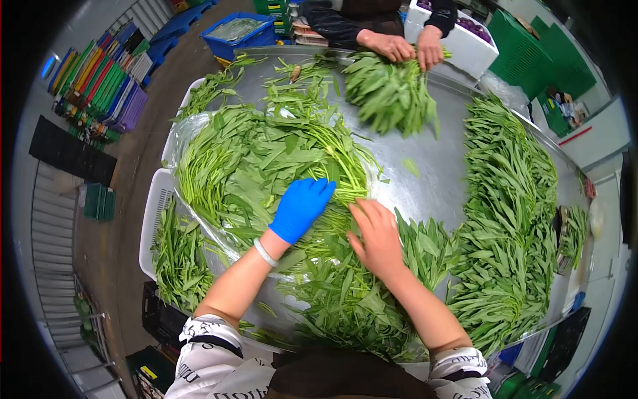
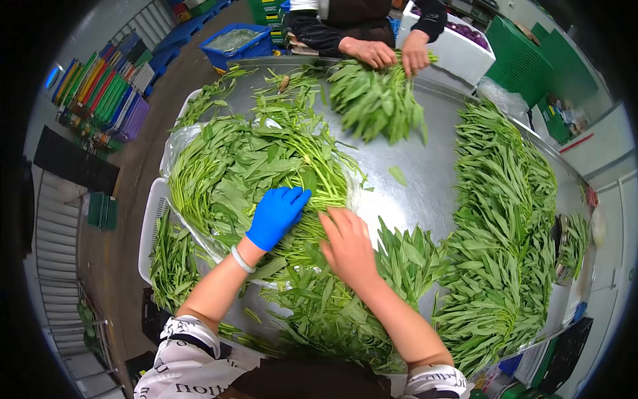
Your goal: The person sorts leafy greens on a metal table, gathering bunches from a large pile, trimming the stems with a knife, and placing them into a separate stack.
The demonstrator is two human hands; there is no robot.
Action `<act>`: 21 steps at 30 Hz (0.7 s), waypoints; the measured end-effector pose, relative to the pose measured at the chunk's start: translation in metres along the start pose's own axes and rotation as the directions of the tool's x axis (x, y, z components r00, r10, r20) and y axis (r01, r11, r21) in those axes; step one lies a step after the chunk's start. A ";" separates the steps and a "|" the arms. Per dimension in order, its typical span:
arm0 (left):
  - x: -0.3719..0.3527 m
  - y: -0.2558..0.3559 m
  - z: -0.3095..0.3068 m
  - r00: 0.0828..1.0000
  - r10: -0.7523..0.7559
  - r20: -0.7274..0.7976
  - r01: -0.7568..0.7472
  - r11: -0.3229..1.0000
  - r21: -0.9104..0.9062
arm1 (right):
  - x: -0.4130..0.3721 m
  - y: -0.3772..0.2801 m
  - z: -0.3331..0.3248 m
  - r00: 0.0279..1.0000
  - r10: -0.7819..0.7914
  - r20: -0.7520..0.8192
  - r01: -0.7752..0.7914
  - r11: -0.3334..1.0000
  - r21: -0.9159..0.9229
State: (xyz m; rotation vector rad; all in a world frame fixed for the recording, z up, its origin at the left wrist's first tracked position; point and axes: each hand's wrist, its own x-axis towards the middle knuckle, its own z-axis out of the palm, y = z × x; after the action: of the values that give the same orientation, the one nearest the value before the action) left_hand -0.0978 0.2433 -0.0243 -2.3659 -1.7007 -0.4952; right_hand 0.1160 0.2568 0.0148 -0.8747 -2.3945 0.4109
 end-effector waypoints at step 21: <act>-0.085 0.097 0.033 0.380 -0.557 0.738 0.173 -0.742 -0.648 | -0.055 -0.018 0.043 0.963 -0.035 0.267 -0.037 0.964 0.262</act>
State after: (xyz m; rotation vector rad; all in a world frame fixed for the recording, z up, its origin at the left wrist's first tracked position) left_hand -0.0253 0.1478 -0.0824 -0.0378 -2.6614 -3.5145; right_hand 0.1173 0.2030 -0.0332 -0.7363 -2.5021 0.8798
